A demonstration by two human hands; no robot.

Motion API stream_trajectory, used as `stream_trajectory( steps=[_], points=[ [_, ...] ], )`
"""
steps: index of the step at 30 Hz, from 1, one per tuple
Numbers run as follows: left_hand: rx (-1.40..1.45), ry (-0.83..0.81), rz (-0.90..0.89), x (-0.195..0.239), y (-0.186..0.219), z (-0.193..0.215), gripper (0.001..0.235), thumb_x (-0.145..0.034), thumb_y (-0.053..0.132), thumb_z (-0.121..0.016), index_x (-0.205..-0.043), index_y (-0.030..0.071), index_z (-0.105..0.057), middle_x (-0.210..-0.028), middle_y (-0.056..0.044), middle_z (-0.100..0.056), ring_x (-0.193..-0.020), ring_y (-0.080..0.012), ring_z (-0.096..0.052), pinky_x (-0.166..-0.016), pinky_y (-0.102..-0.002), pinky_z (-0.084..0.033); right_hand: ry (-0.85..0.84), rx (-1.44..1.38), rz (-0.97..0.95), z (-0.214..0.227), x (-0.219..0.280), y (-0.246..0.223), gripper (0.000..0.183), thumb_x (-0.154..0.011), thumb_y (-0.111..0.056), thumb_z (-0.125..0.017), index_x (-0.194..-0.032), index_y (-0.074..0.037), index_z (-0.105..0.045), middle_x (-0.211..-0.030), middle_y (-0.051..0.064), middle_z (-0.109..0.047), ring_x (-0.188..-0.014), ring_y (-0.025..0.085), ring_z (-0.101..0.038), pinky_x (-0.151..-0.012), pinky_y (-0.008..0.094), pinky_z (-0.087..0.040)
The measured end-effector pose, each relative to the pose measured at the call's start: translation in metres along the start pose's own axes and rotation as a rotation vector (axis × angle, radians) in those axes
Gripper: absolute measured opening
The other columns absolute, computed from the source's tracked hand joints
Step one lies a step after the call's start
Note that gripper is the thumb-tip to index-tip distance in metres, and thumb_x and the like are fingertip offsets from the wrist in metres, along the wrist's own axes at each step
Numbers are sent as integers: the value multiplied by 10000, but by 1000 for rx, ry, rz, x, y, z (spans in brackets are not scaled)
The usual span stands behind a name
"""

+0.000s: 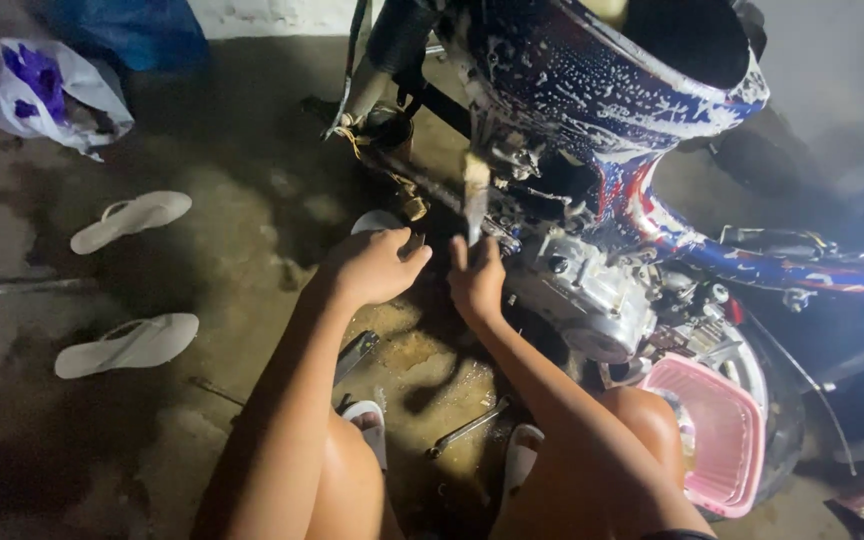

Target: The person sits on the floor and uses a wrench to tighten bolts on the motorcycle engine. They also use a brush to clean the engine area.

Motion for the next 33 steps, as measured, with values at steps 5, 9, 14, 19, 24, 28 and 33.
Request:
stream_trajectory(
  steps=[5, 9, 14, 19, 24, 28, 33],
  points=[
    [36, 20, -14, -4, -4, 1, 758, -969, 544, -362, -1518, 34, -480, -1496, -148, -563, -1402, -294, -520, -1154, -445, -393, -46, -45, -63, -3, 2, 25, 350, -1046, -375, -620, -1013, -30, -575, -818, 228, -676, -818, 345, -688, -723, 496, -553],
    [105, 21, -25, 17, 12, 9, 721, -984, 471, -394, -1499, -26, -477, -1483, -195, -566, -1408, -330, -508, -1170, -481, -372, -54, -41, -61, -15, -16, 59, 363, -1107, -377, -495, -1004, -43, -593, -871, 246, -702, -852, 309, -708, -746, 453, -566],
    [-13, 19, -51, -10, -2, -4, 635, -964, 519, -390, -1352, 67, -609, -1344, -137, -667, -1309, -308, -596, -1089, -474, -453, -43, -58, -118, -13, -2, 37, 293, -1088, -363, -511, -1067, -81, -589, -850, 186, -719, -770, 286, -689, -667, 444, -565],
    [-38, 36, -69, -16, -3, -7, 531, -960, 498, -413, -1129, 100, -721, -1170, -113, -747, -1185, -306, -678, -1002, -440, -512, -15, -241, -180, -31, -8, 51, 294, -1090, -330, -484, -1043, -54, -576, -698, 126, -610, -542, 227, -608, -444, 331, -525],
    [-16, 63, -77, -21, -6, -9, 520, -961, 478, -436, -1107, 77, -732, -1074, -108, -760, -1106, -289, -707, -941, -423, -538, -80, -283, -268, -38, -10, 55, 312, -1085, -342, -430, -988, -64, -534, -562, 96, -540, -392, 217, -553, -261, 297, -399],
    [81, 22, -39, 10, 6, 3, 634, -982, 441, -431, -1431, 14, -568, -1405, -182, -633, -1351, -312, -568, -1086, -453, -454, -35, -310, -213, -42, -4, 39, 301, -1091, -337, -432, -1014, -67, -541, -587, 167, -545, -402, 259, -586, -270, 323, -429],
    [24, -21, -15, 4, 4, 3, 703, -987, 490, -411, -1520, 36, -476, -1496, -160, -554, -1397, -286, -520, -1118, -443, -429, 0, -230, -208, -39, 6, 19, 331, -1111, -404, -444, -1143, -84, -522, -913, 168, -593, -859, 279, -608, -753, 452, -534]
  ],
)
Point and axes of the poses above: each hand's wrist, its own x-axis away from the middle knuckle, its own z-axis out of the back of the hand, y = z × x, the point moved 2 cm from there along -x, towards the middle knuckle
